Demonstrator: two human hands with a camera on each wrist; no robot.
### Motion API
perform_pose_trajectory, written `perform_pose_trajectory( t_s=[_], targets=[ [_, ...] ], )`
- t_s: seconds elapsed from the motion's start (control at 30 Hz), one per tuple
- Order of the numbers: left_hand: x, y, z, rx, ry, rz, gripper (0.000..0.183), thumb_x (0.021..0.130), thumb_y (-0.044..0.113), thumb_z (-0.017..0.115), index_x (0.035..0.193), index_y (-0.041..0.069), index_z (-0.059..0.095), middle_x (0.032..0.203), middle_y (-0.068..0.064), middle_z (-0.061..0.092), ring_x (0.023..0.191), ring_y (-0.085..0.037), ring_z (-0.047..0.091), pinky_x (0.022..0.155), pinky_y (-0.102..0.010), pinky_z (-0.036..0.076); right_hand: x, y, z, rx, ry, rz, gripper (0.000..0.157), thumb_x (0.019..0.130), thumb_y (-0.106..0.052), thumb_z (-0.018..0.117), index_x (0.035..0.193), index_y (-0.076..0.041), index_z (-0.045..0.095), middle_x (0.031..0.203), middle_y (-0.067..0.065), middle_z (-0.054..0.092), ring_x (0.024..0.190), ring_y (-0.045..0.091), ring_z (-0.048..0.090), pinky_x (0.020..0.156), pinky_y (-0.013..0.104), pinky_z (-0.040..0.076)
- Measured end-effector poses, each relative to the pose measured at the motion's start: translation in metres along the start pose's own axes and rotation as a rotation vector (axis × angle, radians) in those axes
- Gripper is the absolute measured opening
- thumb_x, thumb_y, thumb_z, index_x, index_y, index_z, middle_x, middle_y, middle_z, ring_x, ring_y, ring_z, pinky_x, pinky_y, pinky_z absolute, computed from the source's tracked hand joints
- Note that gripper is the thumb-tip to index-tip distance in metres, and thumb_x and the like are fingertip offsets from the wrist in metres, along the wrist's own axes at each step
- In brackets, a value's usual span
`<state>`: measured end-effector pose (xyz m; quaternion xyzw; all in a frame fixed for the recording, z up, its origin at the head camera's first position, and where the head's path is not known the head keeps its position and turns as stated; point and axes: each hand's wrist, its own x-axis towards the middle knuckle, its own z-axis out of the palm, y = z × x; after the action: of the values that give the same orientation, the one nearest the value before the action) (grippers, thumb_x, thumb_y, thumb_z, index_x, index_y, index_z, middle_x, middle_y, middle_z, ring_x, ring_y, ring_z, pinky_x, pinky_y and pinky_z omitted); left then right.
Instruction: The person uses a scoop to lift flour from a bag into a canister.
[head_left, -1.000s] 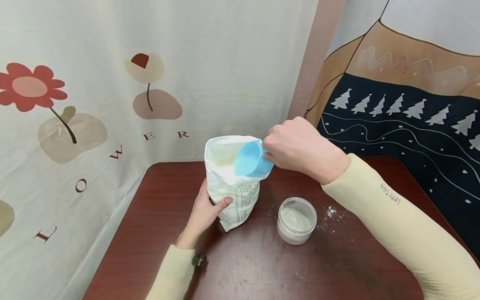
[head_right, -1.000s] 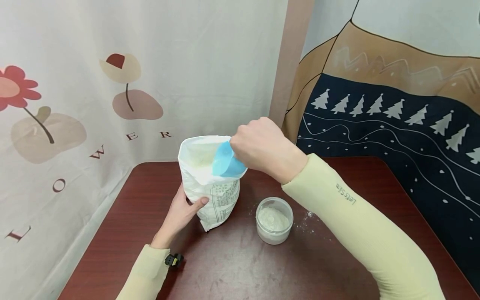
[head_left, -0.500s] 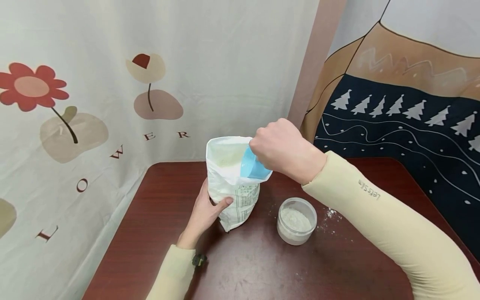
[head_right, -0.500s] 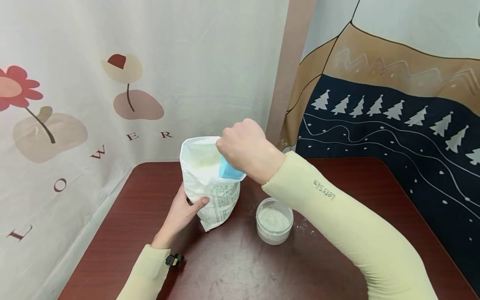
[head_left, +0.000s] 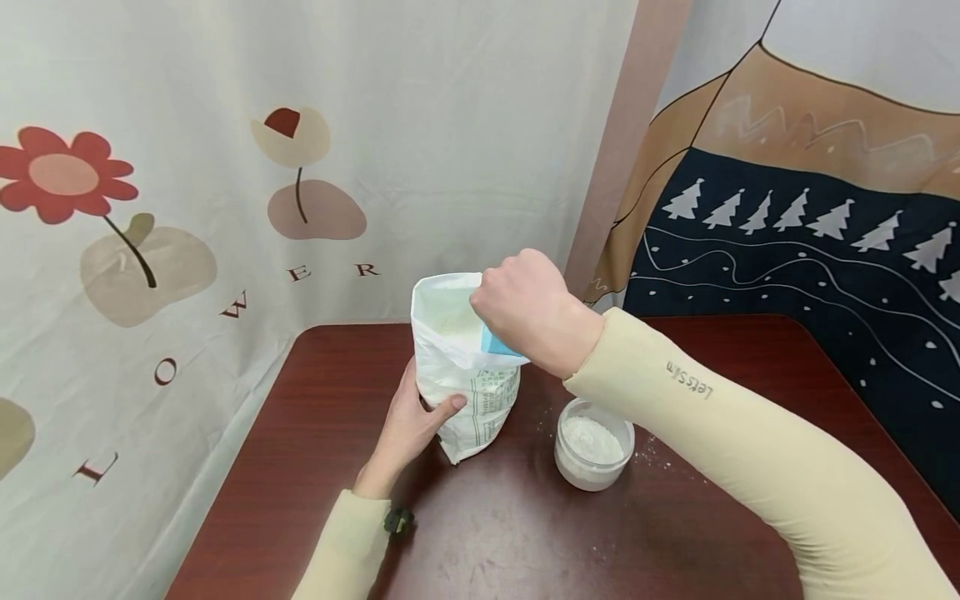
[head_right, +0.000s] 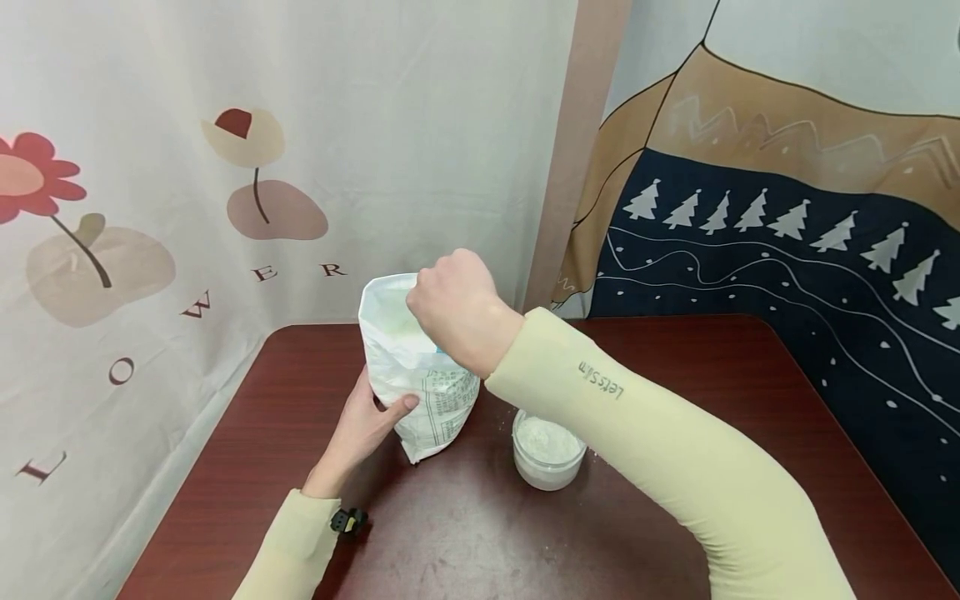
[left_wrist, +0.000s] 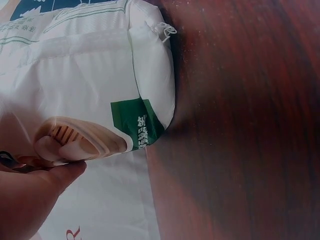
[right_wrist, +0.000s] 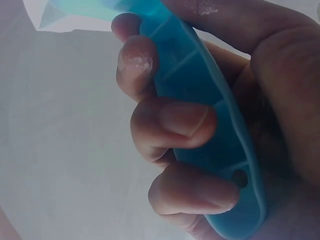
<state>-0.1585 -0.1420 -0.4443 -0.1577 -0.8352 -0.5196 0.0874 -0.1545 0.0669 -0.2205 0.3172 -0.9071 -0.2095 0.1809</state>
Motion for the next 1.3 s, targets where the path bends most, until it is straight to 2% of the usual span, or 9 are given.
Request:
perform_pose_trajectory(
  t_s=[0.23, 0.43, 0.53, 0.73, 0.87, 1.1, 1.3],
  targets=[
    [0.000, 0.000, 0.000, 0.002, -0.007, -0.012, 0.094, 0.085, 0.038, 0.087, 0.159, 0.016, 0.032, 0.152, -0.006, 0.045, 0.134, -0.027, 0.048, 0.111, -0.052, 0.037, 0.001, -0.006, 0.008, -0.020, 0.010, -0.003, 0.036, 0.082, 0.003, 0.070, 0.058, -0.021, 0.060, 0.057, -0.004, 0.055, 0.047, 0.013, 0.035, 0.049, 0.030, 0.046],
    [0.000, -0.001, 0.001, -0.017, -0.010, -0.022, 0.094, 0.084, 0.039, 0.087, 0.158, 0.017, 0.033, 0.151, -0.005, 0.046, 0.134, -0.026, 0.048, 0.111, -0.051, 0.037, 0.003, -0.012, 0.015, -0.021, 0.026, -0.012, 0.033, 0.082, 0.002, 0.071, 0.060, -0.022, 0.064, 0.060, -0.004, 0.060, 0.048, 0.013, 0.048, 0.049, 0.030, 0.047],
    [0.000, -0.001, 0.001, -0.023, -0.011, -0.024, 0.095, 0.084, 0.043, 0.086, 0.159, 0.017, 0.033, 0.151, -0.006, 0.046, 0.134, -0.026, 0.048, 0.112, -0.051, 0.037, 0.004, -0.012, 0.021, -0.013, 0.045, -0.011, 0.034, 0.083, 0.002, 0.072, 0.060, -0.022, 0.063, 0.059, -0.004, 0.060, 0.048, 0.013, 0.049, 0.049, 0.030, 0.047],
    [0.000, 0.000, 0.001, -0.023, -0.009, -0.030, 0.097, 0.084, 0.046, 0.086, 0.159, 0.017, 0.032, 0.152, -0.007, 0.045, 0.135, -0.027, 0.047, 0.112, -0.053, 0.036, 0.002, -0.010, 0.033, 0.026, 0.122, -0.016, 0.046, 0.081, 0.005, 0.069, 0.052, -0.020, 0.044, 0.053, -0.004, 0.052, 0.046, 0.012, 0.035, 0.045, 0.030, 0.043],
    [0.000, 0.000, 0.001, -0.024, -0.004, -0.044, 0.095, 0.084, 0.043, 0.087, 0.159, 0.018, 0.034, 0.151, -0.006, 0.046, 0.135, -0.026, 0.048, 0.112, -0.052, 0.036, 0.000, -0.006, 0.041, 0.085, 0.120, -0.024, 0.049, 0.081, 0.006, 0.067, 0.053, -0.019, 0.035, 0.053, -0.002, 0.049, 0.046, 0.015, 0.036, 0.045, 0.033, 0.044],
    [0.000, 0.000, 0.001, -0.018, 0.000, -0.045, 0.094, 0.083, 0.044, 0.087, 0.157, 0.017, 0.036, 0.150, -0.006, 0.047, 0.134, -0.027, 0.049, 0.111, -0.053, 0.037, -0.004, 0.001, 0.054, 0.171, 0.094, -0.016, 0.045, 0.086, 0.002, 0.063, 0.053, -0.019, 0.041, 0.053, -0.002, 0.044, 0.047, 0.019, 0.043, 0.044, 0.036, 0.045],
    [0.000, -0.001, 0.001, -0.031, 0.001, -0.036, 0.094, 0.084, 0.047, 0.086, 0.158, 0.018, 0.035, 0.150, -0.007, 0.047, 0.134, -0.028, 0.048, 0.111, -0.053, 0.037, -0.010, 0.002, 0.068, 0.205, 0.165, 0.015, 0.045, 0.090, -0.013, 0.071, 0.052, -0.017, 0.046, 0.054, 0.000, 0.046, 0.045, 0.023, 0.045, 0.042, 0.039, 0.045]
  ],
)
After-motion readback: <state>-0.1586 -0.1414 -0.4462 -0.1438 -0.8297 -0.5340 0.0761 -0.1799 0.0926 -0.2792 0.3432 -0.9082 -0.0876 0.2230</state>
